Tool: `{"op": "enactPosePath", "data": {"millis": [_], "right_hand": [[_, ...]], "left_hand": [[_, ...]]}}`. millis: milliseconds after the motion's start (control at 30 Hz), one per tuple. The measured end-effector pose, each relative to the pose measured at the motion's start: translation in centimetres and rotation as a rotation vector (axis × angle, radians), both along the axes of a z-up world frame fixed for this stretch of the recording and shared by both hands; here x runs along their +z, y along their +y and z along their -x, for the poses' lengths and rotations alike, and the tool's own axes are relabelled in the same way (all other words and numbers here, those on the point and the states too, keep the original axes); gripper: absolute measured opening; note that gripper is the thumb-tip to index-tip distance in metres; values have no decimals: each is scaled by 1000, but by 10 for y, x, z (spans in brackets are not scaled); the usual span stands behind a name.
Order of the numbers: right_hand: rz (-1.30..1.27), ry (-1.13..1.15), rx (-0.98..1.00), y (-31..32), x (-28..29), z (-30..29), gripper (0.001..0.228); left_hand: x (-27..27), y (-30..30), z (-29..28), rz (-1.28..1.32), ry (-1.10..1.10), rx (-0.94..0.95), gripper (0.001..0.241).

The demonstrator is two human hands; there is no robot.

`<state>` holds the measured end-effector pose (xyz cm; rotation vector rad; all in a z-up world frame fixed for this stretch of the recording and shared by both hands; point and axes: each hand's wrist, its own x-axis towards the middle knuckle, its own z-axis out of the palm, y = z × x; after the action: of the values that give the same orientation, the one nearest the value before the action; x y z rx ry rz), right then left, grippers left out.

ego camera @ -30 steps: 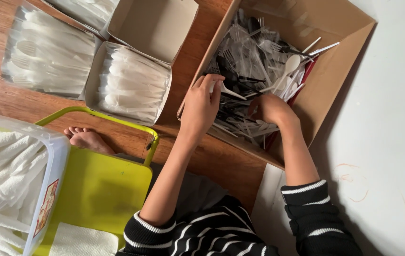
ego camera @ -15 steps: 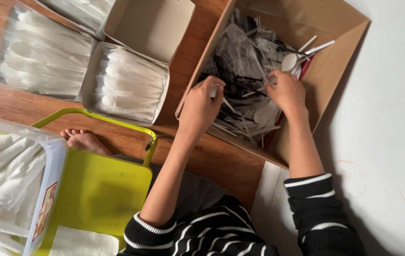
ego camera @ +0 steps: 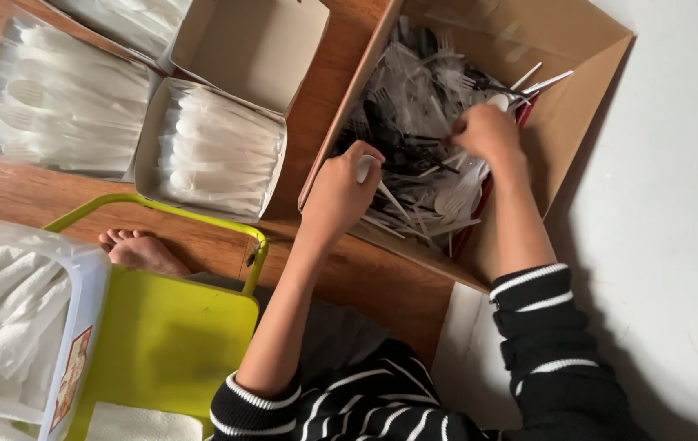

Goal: Wrapping plastic spoons and forks in paper napkins and organizing them into storage containers.

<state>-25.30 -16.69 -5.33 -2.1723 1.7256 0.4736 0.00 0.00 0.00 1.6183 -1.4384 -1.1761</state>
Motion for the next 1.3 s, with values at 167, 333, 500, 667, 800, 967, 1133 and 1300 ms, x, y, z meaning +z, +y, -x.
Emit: {"op": "enactPosePath", "data": {"millis": [167, 333, 500, 667, 800, 967, 1133, 1300], "right_hand": [[-90, -437, -138, 8, 55, 8, 34], [-119, -998, -276, 2, 51, 19, 28], [-302, -1196, -362, 1, 55, 14, 14], [-208, -1338, -292, 34, 49, -19, 20], [-141, -1347, -241, 63, 47, -27, 25], [-46, -1537, -221, 89, 70, -31, 18], [-103, -1495, 127, 136, 121, -77, 24], [-276, -1525, 195, 174, 113, -104, 24]], "left_hand": [[15, -1, -8, -17, 70, -1, 18], [11, -2, -6, -16, 86, 0, 19], [19, -2, -5, -91, 74, 51, 19], [24, -2, -15, -97, 189, 54, 36], [12, 2, -12, -104, 320, 118, 38], [18, 23, -18, -6, 503, 194, 36], [46, 73, -34, 81, 727, 253, 42], [67, 145, -50, 135, 687, 401, 20]]}}
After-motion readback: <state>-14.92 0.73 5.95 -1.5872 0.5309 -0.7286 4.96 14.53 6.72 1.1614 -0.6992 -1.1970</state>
